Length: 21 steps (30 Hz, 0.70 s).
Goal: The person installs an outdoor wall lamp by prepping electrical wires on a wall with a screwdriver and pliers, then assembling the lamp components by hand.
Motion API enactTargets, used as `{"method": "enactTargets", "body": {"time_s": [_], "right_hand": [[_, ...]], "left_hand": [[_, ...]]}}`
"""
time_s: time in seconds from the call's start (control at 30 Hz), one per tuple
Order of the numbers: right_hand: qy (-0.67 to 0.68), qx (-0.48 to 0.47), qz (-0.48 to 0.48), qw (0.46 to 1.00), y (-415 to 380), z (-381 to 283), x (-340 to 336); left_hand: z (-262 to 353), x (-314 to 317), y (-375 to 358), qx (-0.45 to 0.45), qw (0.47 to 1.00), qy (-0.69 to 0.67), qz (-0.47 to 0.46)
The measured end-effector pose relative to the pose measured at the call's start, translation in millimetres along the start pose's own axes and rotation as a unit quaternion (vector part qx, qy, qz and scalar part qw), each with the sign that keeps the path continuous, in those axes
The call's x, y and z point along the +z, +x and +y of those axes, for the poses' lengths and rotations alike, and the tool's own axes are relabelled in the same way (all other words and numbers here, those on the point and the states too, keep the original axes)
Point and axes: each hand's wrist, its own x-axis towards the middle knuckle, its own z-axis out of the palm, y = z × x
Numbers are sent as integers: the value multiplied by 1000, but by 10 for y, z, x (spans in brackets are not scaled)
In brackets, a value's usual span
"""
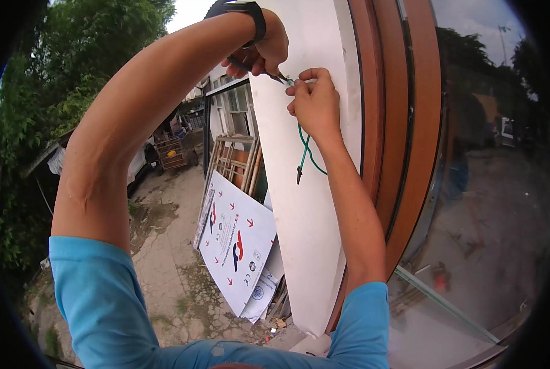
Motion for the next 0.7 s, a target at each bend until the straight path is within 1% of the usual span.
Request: {"method": "enactTargets", "body": {"time_s": [0.1,0.23,0.27,0.37,0.47,0.5,0.57,0.6,0.63,0.67,0.7], "right_hand": [[-10,4,-5,1000,-5,-17,12],[-6,1,-16,1000,4,15,-40],[-5,1,-19,1000,2,14,-43],[-56,0,-46,997,-69,71,-109],[-151,-66,-24,986,-341,96,-67],[-249,-240,40,937,-428,283,-23],[-238,-311,54,918,-680,250,104],[-107,-194,-54,974,-801,165,166],[30,-67,-160,984,-890,95,231],[168,-5,-188,968,-859,131,323],[302,56,-213,928,-773,210,432]], "left_hand": [[-150,18,217,19,998,-38,-35],[-202,60,276,52,998,-26,-38],[-233,87,294,54,997,-46,-31],[-283,57,368,71,994,-62,-62],[-269,-3,407,70,991,-68,-96],[-265,-24,407,67,990,-66,-105],[-208,-44,394,43,993,-54,-99],[-164,-77,385,30,994,-46,-95],[-99,-90,343,13,996,-44,-73],[-31,-103,300,-5,998,-42,-50],[30,-111,226,-23,999,-40,-27]]}}
